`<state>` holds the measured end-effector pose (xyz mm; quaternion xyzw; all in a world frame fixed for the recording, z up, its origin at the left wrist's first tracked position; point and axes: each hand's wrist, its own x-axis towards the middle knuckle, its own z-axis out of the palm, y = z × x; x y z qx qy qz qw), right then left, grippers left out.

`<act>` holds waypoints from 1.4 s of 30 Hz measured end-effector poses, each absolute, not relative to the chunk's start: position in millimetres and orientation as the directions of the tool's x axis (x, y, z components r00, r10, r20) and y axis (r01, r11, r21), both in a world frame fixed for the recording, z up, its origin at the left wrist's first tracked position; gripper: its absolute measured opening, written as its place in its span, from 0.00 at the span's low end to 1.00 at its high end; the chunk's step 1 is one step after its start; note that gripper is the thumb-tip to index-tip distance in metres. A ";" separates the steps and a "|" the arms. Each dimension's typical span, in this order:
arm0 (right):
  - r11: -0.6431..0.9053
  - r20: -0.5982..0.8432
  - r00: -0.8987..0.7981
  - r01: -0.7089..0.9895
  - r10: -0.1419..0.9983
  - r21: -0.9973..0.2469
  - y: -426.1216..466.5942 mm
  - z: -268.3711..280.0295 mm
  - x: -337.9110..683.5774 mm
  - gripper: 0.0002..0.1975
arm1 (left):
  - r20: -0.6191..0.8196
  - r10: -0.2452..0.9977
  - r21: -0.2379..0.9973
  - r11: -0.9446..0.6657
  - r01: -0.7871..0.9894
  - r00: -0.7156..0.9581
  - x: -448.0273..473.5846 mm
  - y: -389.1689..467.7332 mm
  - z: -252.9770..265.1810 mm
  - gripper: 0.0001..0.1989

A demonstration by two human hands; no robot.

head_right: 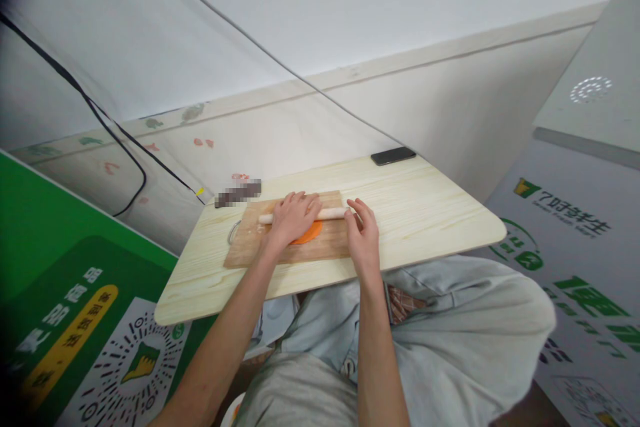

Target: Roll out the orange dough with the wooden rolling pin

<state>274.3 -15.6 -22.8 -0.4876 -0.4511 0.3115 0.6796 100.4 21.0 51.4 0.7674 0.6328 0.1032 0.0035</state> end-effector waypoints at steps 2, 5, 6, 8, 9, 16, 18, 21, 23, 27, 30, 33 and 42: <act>0.334 0.310 0.397 0.009 0.864 -0.943 -15.6 -23.5 274.6 0.20 | 0.192 0.968 0.132 -0.190 0.973 0.163 100.5 6.8 47.1 0.29; 0.336 0.307 0.389 -0.008 0.869 -0.942 -15.3 -24.2 274.8 0.20 | 0.239 0.954 0.126 -0.213 0.969 0.179 99.1 -19.2 38.7 0.28; 0.336 0.305 0.387 -0.011 0.870 -0.942 -15.2 -24.2 274.8 0.20 | 0.254 0.950 0.133 -0.219 0.967 0.180 98.2 -27.8 35.5 0.27; 0.334 0.303 0.385 -0.015 0.872 -0.942 -15.2 -23.9 274.8 0.19 | 0.277 0.943 0.145 -0.229 0.963 0.182 95.8 -42.5 29.5 0.27; 0.334 0.303 0.385 -0.016 0.872 -0.942 -15.3 -23.7 274.8 0.19 | 0.284 0.940 0.137 -0.236 0.962 0.190 94.5 -47.9 27.0 0.28; 0.341 0.314 0.385 0.000 0.868 -0.940 -15.0 -24.4 275.4 0.19 | 0.269 0.939 0.116 -0.255 0.960 0.217 93.5 -40.4 28.8 0.33; 0.343 0.313 0.388 -0.008 0.867 -0.939 -14.7 -25.0 275.2 0.19 | 0.254 0.946 0.123 -0.239 0.963 0.202 95.8 -30.0 34.4 0.33; 0.346 0.311 0.392 -0.021 0.866 -0.938 -14.2 -25.4 274.6 0.19 | 0.227 0.953 0.124 -0.231 0.965 0.199 98.3 -15.5 41.7 0.33; 0.347 0.306 0.394 -0.035 0.867 -0.937 -13.8 -25.2 274.3 0.20 | 0.211 0.955 0.129 -0.237 0.963 0.207 98.9 -7.1 44.3 0.33; 0.334 0.292 0.383 -0.046 0.876 -0.942 -13.6 -24.1 274.7 0.21 | 0.214 0.956 0.146 -0.234 0.961 0.200 99.8 6.3 46.1 0.31; 0.321 0.281 0.380 -0.044 0.881 -0.946 -14.0 -23.5 275.3 0.21 | 0.213 0.959 0.156 -0.225 0.962 0.190 100.9 9.6 47.2 0.28; 0.319 0.278 0.383 -0.046 0.881 -0.947 -14.7 -22.9 275.3 0.21 | 0.225 0.957 0.162 -0.223 0.961 0.184 101.2 2.7 46.7 0.27; 0.320 0.279 0.358 -0.058 0.891 -0.946 -14.6 -22.0 274.2 0.22 | 0.313 0.936 0.121 -0.209 0.970 0.163 97.0 -45.2 25.0 0.28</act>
